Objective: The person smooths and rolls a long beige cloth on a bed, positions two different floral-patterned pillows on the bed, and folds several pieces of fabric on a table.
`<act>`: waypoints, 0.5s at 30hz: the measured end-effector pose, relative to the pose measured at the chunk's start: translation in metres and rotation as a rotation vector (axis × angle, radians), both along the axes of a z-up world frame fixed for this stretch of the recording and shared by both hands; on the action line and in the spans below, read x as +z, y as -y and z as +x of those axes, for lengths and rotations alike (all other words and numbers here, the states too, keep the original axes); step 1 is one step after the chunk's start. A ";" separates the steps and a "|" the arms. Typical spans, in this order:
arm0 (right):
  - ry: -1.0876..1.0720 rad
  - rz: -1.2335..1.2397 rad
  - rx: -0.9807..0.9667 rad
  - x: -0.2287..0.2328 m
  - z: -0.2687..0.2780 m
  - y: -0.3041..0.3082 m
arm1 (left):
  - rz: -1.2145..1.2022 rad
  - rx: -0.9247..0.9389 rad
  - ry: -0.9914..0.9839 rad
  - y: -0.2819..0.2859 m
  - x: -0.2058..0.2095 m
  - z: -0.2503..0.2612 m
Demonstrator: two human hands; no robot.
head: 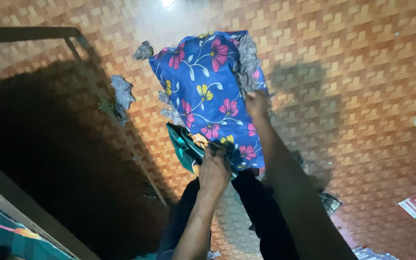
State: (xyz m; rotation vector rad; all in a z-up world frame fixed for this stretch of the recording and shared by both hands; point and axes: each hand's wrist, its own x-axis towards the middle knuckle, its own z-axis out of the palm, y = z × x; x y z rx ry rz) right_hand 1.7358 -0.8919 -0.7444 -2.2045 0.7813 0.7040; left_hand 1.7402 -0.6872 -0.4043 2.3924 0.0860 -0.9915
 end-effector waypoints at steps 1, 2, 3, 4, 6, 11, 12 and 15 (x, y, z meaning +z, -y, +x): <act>0.245 -0.278 0.060 0.001 0.007 0.001 | -0.018 -0.004 0.024 -0.002 0.002 0.000; 0.498 -0.559 0.124 0.008 0.017 0.007 | -0.040 -0.011 0.054 -0.003 0.004 0.002; 0.425 -0.466 0.076 0.022 0.024 0.011 | -0.023 -0.015 0.022 -0.004 0.007 0.003; 0.358 -0.372 0.031 0.037 0.033 0.018 | -0.006 -0.015 -0.005 -0.004 0.009 0.005; 0.216 -0.183 -0.051 0.068 0.042 0.031 | 0.011 -0.014 -0.029 -0.005 0.011 0.007; 0.048 0.445 -0.222 0.066 0.037 0.035 | 0.058 0.005 -0.063 -0.005 0.016 0.009; 0.001 0.369 -0.223 0.056 0.035 0.031 | 0.048 0.010 -0.053 -0.004 0.016 0.010; 0.041 0.181 -0.167 0.034 0.025 0.016 | 0.014 0.012 0.007 -0.006 0.014 0.011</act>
